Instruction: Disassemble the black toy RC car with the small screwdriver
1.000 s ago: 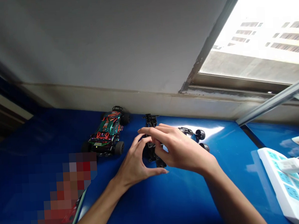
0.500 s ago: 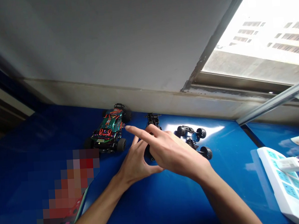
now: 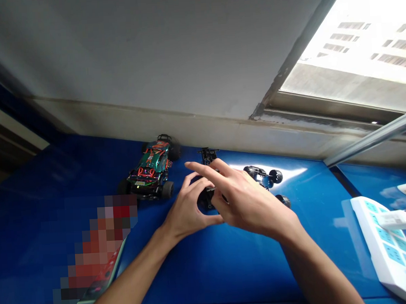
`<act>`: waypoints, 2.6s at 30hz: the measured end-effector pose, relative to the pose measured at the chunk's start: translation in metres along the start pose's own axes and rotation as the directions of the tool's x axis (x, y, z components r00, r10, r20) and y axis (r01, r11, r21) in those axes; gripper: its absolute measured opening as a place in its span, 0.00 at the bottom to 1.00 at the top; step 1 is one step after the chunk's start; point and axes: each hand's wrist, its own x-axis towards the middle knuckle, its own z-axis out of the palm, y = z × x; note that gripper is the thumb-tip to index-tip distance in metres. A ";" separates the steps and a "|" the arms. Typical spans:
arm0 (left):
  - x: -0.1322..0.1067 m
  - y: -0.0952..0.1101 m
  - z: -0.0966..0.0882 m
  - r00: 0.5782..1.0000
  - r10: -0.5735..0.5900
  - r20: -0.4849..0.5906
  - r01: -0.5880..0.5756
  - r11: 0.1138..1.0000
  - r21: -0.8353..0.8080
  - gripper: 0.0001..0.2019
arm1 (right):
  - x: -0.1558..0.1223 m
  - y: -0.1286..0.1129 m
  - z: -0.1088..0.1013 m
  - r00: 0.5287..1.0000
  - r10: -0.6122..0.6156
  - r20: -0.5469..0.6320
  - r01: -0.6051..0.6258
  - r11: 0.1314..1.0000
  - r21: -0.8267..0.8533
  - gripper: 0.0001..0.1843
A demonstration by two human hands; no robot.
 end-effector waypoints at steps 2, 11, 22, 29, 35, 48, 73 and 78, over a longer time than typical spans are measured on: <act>0.000 -0.001 -0.001 1.000 0.005 0.000 -0.005 1.000 0.002 0.29 | 0.001 0.001 0.003 0.998 0.067 -0.014 -0.067 0.997 -0.040 0.33; 0.000 -0.003 -0.001 1.000 0.018 -0.002 -0.018 1.000 0.009 0.26 | 0.002 -0.003 0.004 0.999 0.016 -0.036 -0.016 1.000 -0.004 0.40; 0.001 -0.001 -0.003 1.000 -0.006 0.019 0.006 1.000 0.010 0.29 | 0.000 0.001 0.002 0.998 0.050 -0.030 -0.051 0.998 -0.025 0.38; 0.000 -0.003 -0.002 1.000 -0.006 0.019 0.006 1.000 0.021 0.31 | 0.001 0.003 0.005 0.999 -0.010 -0.035 0.012 0.999 0.050 0.43; 0.000 -0.002 -0.002 1.000 -0.015 0.014 0.015 1.000 0.021 0.33 | 0.003 0.004 0.005 0.992 0.112 -0.060 -0.116 0.991 -0.066 0.30; 0.002 -0.003 -0.003 1.000 -0.003 0.007 0.003 1.000 0.028 0.35 | 0.003 0.008 0.005 0.997 0.048 -0.067 -0.044 0.998 0.049 0.37; 0.001 -0.011 -0.006 0.998 0.017 -0.068 -0.018 1.000 -0.008 0.36 | 0.000 0.013 -0.003 0.997 0.012 -0.073 0.000 0.987 0.162 0.39; 0.001 -0.012 -0.006 0.997 0.015 -0.075 -0.016 1.000 -0.015 0.36 | -0.001 0.011 -0.006 0.997 0.069 -0.030 -0.065 0.990 0.126 0.35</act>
